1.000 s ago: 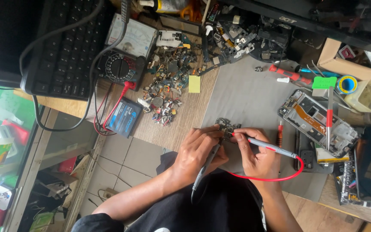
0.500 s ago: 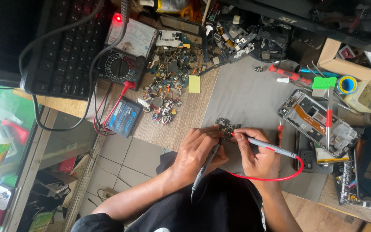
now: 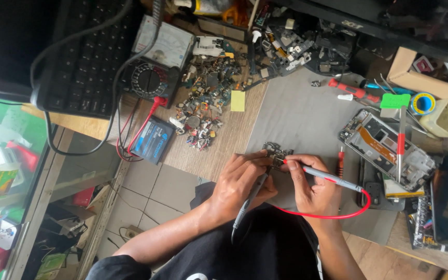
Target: Using a multimeter to test components and circuits on a mobile phone motherboard
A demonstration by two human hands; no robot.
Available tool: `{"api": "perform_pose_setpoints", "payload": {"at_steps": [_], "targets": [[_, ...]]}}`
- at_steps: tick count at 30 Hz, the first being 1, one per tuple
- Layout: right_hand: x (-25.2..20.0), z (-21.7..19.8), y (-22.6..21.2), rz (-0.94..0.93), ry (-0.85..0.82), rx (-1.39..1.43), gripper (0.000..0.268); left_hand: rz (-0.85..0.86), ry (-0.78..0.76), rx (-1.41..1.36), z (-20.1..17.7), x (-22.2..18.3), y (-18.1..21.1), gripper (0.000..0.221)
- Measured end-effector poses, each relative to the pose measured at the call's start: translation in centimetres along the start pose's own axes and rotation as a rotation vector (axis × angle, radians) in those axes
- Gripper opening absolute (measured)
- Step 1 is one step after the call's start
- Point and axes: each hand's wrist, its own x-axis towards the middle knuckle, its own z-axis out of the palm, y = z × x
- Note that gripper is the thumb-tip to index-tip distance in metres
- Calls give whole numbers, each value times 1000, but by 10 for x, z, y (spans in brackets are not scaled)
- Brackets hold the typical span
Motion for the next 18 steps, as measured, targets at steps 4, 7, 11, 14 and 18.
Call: {"api": "perform_pose_setpoints", "payload": {"at_steps": [4, 7, 11, 14, 18], "targets": [[0, -1, -4, 59, 6, 42, 13, 3, -2, -8, 0, 2, 1, 13], [0, -2, -3, 62, 10, 50, 13, 7, -14, 6, 0, 2, 1, 13], [0, -2, -5, 70, 6, 39, 13, 11, -16, 12, 1, 0, 0, 12], [0, -1, -6, 76, 4, 31, 14, 9, -19, 11, 2, -1, 0, 12], [0, -1, -7, 90, 10, 32, 14, 8, -31, 2, 3, -2, -2, 15]]}}
